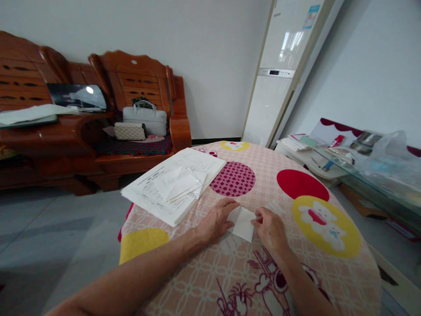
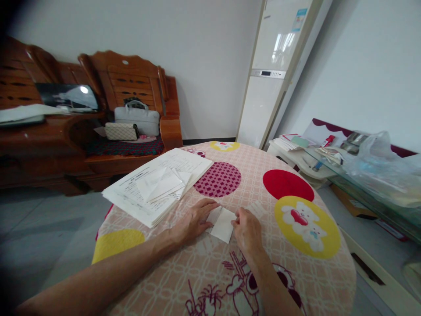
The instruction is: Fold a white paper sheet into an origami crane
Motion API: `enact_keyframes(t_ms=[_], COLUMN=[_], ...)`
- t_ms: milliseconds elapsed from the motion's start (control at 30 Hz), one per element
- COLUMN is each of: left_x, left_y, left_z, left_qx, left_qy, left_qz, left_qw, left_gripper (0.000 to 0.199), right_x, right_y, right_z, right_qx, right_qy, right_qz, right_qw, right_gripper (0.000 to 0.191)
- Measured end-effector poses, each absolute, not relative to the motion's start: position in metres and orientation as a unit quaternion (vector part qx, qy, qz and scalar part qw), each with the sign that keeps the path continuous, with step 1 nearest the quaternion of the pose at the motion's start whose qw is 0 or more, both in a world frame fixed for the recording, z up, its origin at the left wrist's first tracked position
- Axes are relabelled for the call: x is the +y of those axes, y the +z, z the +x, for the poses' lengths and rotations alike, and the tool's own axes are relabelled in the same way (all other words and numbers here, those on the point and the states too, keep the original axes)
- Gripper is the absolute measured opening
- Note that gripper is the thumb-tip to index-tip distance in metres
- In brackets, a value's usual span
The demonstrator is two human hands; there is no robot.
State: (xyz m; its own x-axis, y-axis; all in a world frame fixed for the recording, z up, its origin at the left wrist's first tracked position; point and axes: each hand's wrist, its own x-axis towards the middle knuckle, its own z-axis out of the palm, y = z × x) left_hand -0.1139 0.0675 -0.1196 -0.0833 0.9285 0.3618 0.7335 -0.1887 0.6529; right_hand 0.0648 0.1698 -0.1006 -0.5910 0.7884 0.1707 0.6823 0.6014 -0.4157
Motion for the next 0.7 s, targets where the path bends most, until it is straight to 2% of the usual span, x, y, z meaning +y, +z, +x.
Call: enact_keyframes(t_ms=[133,300,333,433,600,700], left_x=[0.067,0.066,0.065,0.065,0.065,0.065], left_y=[-0.117,-0.112,-0.111,-0.109,-0.113,-0.116], left_z=[-0.113,-0.117,-0.119,-0.122,-0.122,-0.122], left_qx=[0.56,0.519,0.515,0.513,0.497,0.495], left_qy=[0.355,0.331,0.322,0.298,0.305,0.311], left_qz=[0.732,0.769,0.774,0.784,0.793,0.793], left_qw=[0.155,0.176,0.178,0.182,0.174,0.172], left_gripper=[0.038,0.022,0.022,0.038,0.025,0.023], right_x=[0.161,0.168,0.172,0.18,0.176,0.168], right_y=[-0.102,-0.102,-0.102,-0.1,-0.094,-0.09], right_z=[0.063,0.07,0.074,0.084,0.09,0.088], right_qx=[-0.925,-0.936,-0.935,-0.931,-0.941,-0.947], right_qy=[0.111,0.236,0.259,0.303,0.285,0.262], right_qz=[-0.304,-0.194,-0.179,-0.15,-0.154,-0.165], right_qw=[0.201,0.174,0.165,0.14,0.093,0.081], right_gripper=[0.027,0.032,0.034,0.035,0.038,0.031])
